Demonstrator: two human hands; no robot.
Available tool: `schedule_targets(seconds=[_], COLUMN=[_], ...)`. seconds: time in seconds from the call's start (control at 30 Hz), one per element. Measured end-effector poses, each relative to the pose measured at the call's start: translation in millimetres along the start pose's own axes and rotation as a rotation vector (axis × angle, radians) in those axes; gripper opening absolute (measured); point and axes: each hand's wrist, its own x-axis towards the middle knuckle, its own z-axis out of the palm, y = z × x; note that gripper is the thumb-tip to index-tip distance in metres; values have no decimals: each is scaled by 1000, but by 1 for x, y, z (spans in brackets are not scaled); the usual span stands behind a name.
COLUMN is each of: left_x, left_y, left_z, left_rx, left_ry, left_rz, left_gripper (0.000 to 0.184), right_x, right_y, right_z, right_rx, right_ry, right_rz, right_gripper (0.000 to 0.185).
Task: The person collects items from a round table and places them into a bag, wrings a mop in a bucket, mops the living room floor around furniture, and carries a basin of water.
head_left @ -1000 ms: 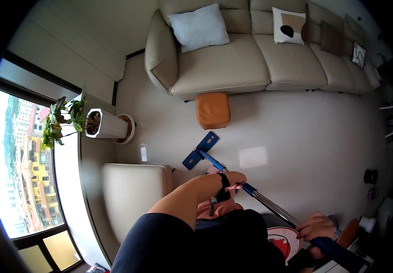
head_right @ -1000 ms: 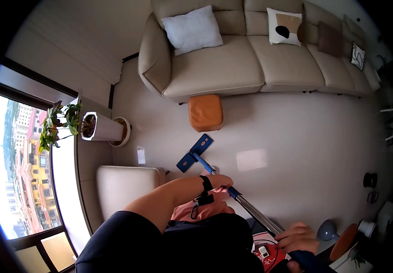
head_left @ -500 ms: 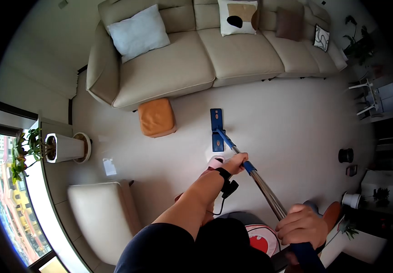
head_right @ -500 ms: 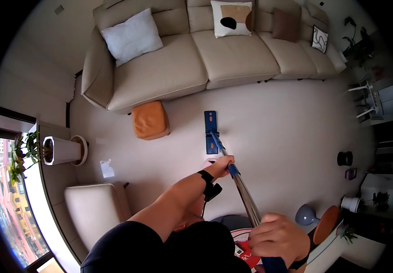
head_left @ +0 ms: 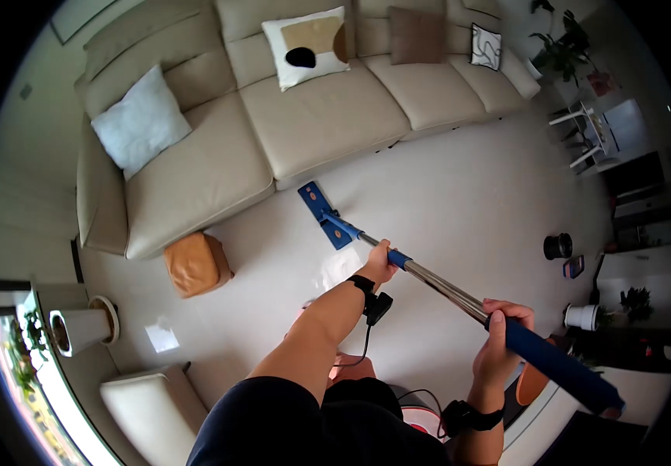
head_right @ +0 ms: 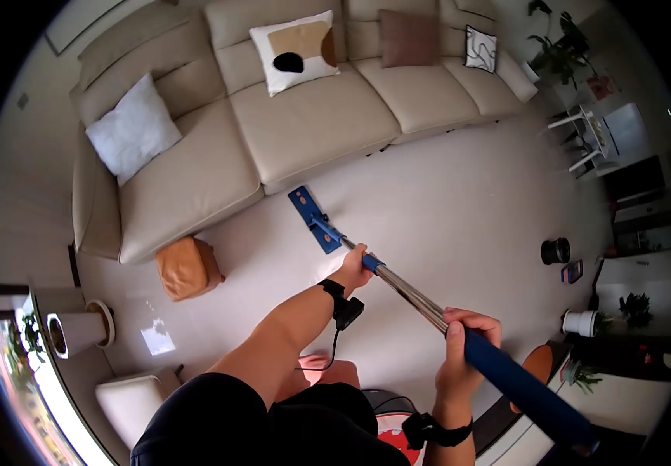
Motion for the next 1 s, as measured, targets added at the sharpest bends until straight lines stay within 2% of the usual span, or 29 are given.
schedule_targets(seconds=[0.07, 0.13, 0.27, 0.3, 0.33, 0.4, 0.47, 0.53, 0.57, 0.6, 0.63, 0.67, 0.77, 0.8, 0.87, 0.93, 1.0], left_x=[7, 16, 40, 63, 55, 43, 80, 89, 81, 106, 97, 98, 92, 93, 83, 84, 86], left_y=[-12, -25, -72, -79, -82, -94, -99, -99, -94, -88, -78, -64, -10, 13, 57, 102, 137], left_z=[18, 29, 77, 88, 118, 184, 217, 268, 293, 302, 318, 328, 332, 325, 311, 277, 251], left_rx=[142, 423, 423, 430, 457, 422, 404, 462, 489, 461, 560, 554, 760, 858, 1029, 1002, 892], left_ry=[6, -63, -148, -211, -213, -194, -458, -517, -557, -535, -569, -619, -490, -445, -207, -47, 108], left_rz=[-51, -138, -134, -214, -209, -302, -318, -159, -127, -39, 115, 153, 310, 418, 570, 661, 704], left_gripper=[17, 16, 17, 16, 16, 17, 32, 30, 31, 37, 42, 42, 48, 42, 41, 39, 39], right_x=[26, 46, 102, 120, 140, 187, 236, 295, 331, 367, 396, 421, 477, 493, 522, 549, 573], right_y=[1, -3, -14, -13, -7, 3, 27, 65, 87, 107, 122, 136, 167, 167, 163, 183, 181], right_z=[-32, -61, -97, -106, -115, -135, -147, -139, -138, -135, -130, -123, -98, -87, -60, -22, 15], right_rx=[-52, -60, -133, -168, -160, -172, 44, 170, 169, 167, 127, 90, 134, 139, -221, -543, -410], right_ry=[-12, -209, -440, -479, -454, -621, -614, -352, -344, -336, -358, -385, -326, -323, -395, -264, -366], right_rz=[-27, -85, -338, -375, -383, -453, -245, -209, -248, -287, -258, -228, -117, -120, -231, -554, -281], right_gripper=[16, 16, 17, 18, 18, 18, 18, 16, 15, 15, 14, 14, 14, 14, 21, 31, 34])
